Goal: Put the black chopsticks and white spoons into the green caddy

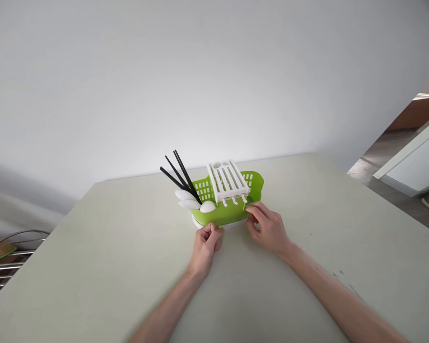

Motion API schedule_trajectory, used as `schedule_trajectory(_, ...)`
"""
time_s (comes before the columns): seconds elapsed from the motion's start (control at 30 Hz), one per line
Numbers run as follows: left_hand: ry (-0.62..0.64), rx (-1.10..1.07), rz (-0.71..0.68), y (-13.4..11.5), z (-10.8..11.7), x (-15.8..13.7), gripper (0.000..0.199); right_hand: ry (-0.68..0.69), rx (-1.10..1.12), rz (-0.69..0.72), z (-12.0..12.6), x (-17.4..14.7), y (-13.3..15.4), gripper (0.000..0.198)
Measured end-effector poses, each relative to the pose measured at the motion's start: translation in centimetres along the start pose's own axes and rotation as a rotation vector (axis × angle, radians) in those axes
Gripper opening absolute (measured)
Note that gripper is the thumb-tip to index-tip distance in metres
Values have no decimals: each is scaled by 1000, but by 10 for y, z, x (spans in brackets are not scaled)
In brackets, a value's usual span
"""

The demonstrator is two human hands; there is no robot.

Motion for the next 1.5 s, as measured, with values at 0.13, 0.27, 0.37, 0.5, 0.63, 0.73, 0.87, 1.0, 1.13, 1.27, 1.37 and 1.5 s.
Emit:
schedule_trajectory(0.13,2,-14,-14,0,1,1,49,-23,11,4,3,1,1,33)
schedule_trajectory(0.27,-45,-28,-41,-6,7,2,47,-23,35,1,2,1,1,32)
schedule_trajectory(0.37,-125,-32,-76,-15,16,3,47,-14,38,-11,0,0,-1,31)
schedule_trajectory(0.5,-218,-9,-94,-18,28,1,48,-20,35,-21,-2,-3,-4,32)
schedule_trajectory(0.63,-293,49,-125,-18,39,-6,50,-14,25,-19,-4,-5,-7,34)
schedule_trajectory(0.73,-375,-16,-136,-26,57,-7,48,-19,36,-21,-4,-4,-7,34)
schedule_trajectory(0.87,-508,-166,-150,-60,90,9,41,-23,55,-37,-3,-3,-8,32)
schedule_trajectory(1.0,-558,-209,-266,-121,106,39,30,-15,61,-49,-2,-3,-8,31)
schedule_trajectory(1.13,-514,-91,-238,-162,88,71,36,-5,73,-63,-3,-2,-8,31)
schedule_trajectory(1.27,-346,59,-255,-191,49,90,47,5,71,-63,-4,-2,-8,31)
schedule_trajectory(1.37,-277,159,-245,-198,28,97,43,-3,66,-51,-3,-2,-7,30)
schedule_trajectory(1.5,-254,223,-251,-197,11,101,13,-1,56,-56,-4,-3,-8,30)
Point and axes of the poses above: each hand's wrist, its own x-axis towards the middle knuckle, its own z-axis out of the back of the hand, y = z × x, the point moved 10 cm from there along x, towards the middle knuckle, and after that the axes turned 12 degrees about -y, right-handed, at the moved point
